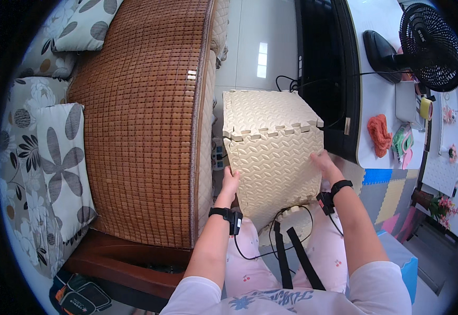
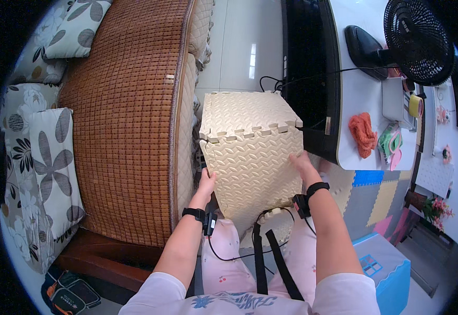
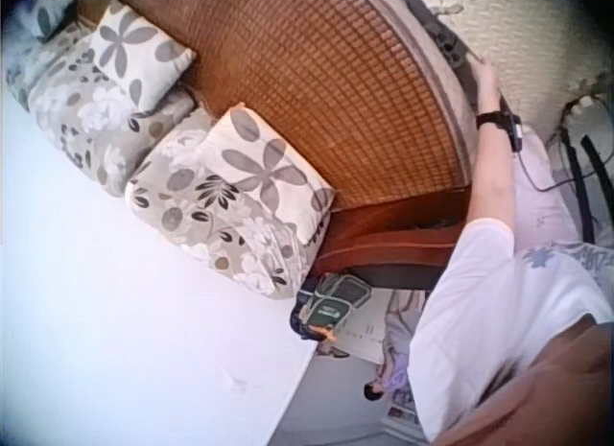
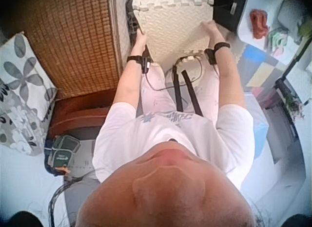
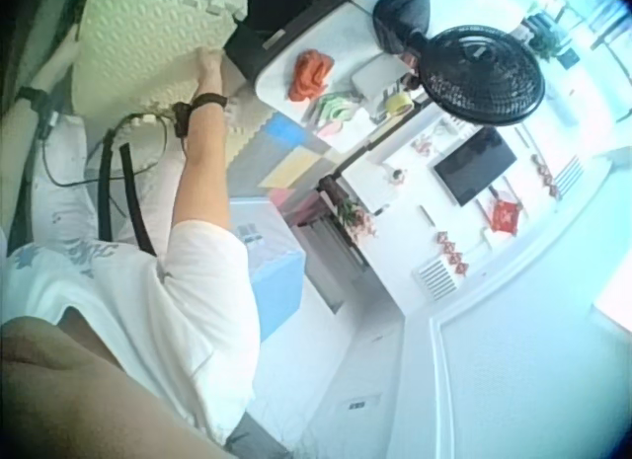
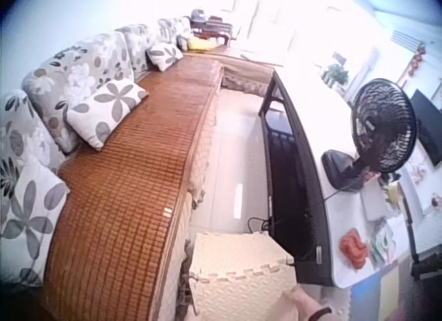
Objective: The person assembles interlocking foam floor mats by aligning the edges and pressing them together by hand while working on the floor.
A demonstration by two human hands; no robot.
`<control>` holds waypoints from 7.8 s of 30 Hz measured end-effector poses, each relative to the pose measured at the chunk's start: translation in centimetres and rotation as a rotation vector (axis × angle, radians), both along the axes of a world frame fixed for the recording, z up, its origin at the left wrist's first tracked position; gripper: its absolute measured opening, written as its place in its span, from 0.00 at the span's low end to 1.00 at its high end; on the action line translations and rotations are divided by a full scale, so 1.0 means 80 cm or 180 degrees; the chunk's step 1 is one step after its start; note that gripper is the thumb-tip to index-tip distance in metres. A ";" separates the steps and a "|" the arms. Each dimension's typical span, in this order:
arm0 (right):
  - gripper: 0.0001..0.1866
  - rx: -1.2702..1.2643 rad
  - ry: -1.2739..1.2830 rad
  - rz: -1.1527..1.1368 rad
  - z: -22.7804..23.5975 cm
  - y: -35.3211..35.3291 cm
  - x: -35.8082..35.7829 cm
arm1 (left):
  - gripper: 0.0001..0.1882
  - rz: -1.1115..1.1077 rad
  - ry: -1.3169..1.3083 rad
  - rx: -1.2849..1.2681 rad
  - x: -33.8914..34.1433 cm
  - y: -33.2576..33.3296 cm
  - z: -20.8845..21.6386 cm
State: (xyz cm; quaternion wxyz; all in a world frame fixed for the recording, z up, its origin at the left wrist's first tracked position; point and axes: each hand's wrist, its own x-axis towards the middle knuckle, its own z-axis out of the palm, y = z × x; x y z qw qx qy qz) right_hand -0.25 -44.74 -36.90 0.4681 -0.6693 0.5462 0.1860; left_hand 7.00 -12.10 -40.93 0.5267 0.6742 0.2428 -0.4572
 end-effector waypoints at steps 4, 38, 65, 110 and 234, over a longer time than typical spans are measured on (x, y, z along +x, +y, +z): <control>0.28 -0.0210 -0.0175 0.0399 0.010 -0.010 -0.022 | 0.16 -0.0057 -0.0116 -0.0393 0.000 -0.007 0.010; 0.26 -0.0325 0.0283 -0.0272 0.026 0.272 -0.464 | 0.21 0.0360 0.0282 -0.0470 -0.025 -0.025 0.034; 0.14 0.0158 -0.1551 -0.0713 0.101 0.265 -0.410 | 0.29 -0.3293 0.0384 -0.0950 -0.294 -0.126 0.045; 0.15 0.1828 -0.1363 0.0739 -0.119 0.407 -0.490 | 0.18 -0.4209 0.1517 0.0493 -0.403 -0.008 -0.165; 0.34 0.0032 -0.3774 -0.3072 0.684 0.269 -0.545 | 0.44 -0.3963 -0.3699 -0.1318 -0.134 -0.025 0.504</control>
